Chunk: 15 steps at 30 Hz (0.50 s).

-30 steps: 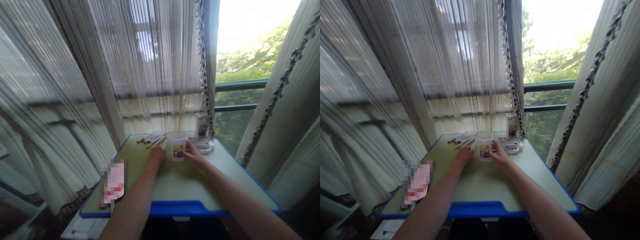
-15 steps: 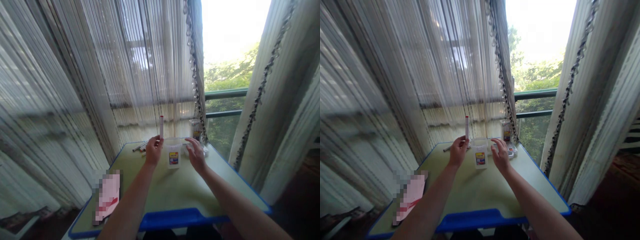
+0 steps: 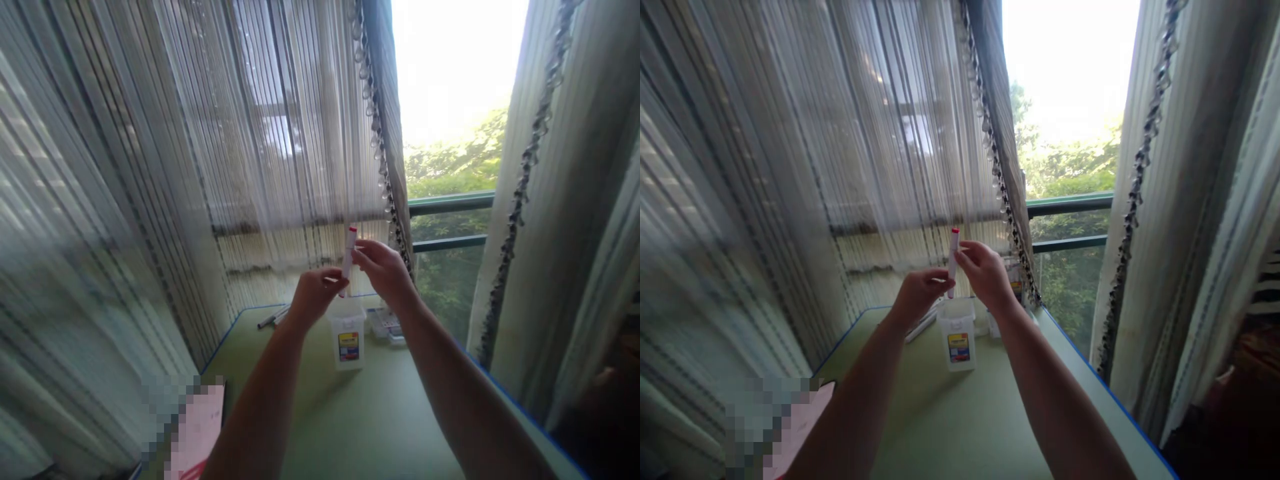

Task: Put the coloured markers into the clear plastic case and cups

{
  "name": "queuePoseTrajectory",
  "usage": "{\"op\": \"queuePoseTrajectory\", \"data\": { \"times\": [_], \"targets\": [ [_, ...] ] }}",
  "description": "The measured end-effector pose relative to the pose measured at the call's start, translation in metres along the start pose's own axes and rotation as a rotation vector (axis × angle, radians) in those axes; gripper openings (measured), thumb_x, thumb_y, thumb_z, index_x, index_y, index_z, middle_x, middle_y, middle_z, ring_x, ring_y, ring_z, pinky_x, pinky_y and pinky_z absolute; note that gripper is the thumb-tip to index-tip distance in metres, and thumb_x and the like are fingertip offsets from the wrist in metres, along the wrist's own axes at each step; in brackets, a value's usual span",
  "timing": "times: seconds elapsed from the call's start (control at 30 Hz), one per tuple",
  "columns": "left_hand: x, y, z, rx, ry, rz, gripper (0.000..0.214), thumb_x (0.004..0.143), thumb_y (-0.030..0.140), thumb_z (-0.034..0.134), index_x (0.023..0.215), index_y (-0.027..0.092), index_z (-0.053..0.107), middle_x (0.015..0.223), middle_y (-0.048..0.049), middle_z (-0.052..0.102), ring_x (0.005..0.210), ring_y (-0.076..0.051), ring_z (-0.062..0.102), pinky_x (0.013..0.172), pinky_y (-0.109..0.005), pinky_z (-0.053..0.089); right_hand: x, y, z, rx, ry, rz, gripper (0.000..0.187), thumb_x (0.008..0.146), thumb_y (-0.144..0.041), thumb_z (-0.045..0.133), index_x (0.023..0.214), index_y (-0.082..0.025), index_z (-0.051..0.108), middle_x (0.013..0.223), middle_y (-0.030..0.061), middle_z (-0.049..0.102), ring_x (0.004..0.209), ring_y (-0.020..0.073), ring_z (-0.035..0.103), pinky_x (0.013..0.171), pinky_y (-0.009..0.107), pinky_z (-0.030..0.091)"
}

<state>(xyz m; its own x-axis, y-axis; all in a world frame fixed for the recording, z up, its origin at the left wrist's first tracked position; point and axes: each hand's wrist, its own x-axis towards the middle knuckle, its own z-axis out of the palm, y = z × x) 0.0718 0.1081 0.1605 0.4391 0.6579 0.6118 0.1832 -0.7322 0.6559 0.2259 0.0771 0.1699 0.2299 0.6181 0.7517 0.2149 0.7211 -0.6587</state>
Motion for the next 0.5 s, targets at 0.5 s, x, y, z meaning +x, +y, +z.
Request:
{"op": "queuePoseTrajectory", "data": {
  "times": [0.5],
  "targets": [
    [-0.017, -0.043, -0.01, 0.133, -0.202, -0.215, 0.098, 0.059, 0.051, 0.076, 0.142, 0.023, 0.031, 0.141, -0.0174, 0.041, 0.124, -0.032, 0.047, 0.095, -0.045, 0.045, -0.003, -0.01, -0.022, -0.395, -0.103, -0.052, 0.01, 0.072, -0.025, 0.061, 0.078, -0.017, 0.064, 0.071, 0.003, 0.069, 0.063, 0.0145, 0.064, 0.062, 0.03, 0.052]
  ]
}}
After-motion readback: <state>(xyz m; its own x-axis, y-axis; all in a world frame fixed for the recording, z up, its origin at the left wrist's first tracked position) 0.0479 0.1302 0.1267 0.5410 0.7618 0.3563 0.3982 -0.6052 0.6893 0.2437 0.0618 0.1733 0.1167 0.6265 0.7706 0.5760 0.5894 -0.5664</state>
